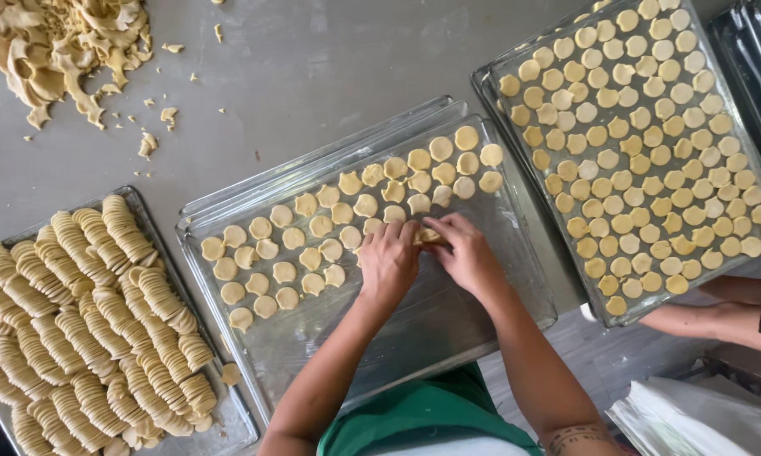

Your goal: The person arranges small, round pieces of dough onto metal baking trays in neat rows. They pick up the dough pieces from a stack on a separate tray and place them onto the working tray, filling the available space.

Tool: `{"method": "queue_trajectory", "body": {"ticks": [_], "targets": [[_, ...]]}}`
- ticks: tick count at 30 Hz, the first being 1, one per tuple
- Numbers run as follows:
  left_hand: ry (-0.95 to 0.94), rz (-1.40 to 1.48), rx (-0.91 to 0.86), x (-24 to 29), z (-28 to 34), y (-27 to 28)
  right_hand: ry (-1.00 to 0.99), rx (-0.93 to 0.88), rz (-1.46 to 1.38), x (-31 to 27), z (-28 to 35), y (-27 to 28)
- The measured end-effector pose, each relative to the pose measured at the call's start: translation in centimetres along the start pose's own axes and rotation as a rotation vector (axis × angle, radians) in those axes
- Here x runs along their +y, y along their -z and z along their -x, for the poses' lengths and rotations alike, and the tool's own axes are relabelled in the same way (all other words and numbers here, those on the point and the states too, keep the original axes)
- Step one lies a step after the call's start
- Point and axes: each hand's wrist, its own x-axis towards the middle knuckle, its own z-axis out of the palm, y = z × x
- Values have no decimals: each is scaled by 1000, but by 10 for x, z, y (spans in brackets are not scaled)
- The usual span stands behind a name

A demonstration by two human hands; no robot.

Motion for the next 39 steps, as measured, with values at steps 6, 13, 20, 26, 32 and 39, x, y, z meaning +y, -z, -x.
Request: {"method": "queue_trajectory", "body": {"ticks": [6, 13, 20, 26, 32, 39], "targets": [[-27, 13, 40, 4, -7, 5, 28, 66, 61, 1, -5, 13], [-84, 75, 26, 24, -29, -5, 34, 196, 67, 13, 0, 32], [-121, 22, 10, 43, -43, -39, 181, 350, 204, 29, -1, 47], [-150, 49, -19, 54, -57, -48, 53, 356, 161, 54, 2, 56], [-153, 80, 29, 56, -63, -51, 74, 298, 188, 50, -6, 60], [-134, 132, 47, 57, -62, -42, 178, 182, 292, 46, -15, 73]]}}
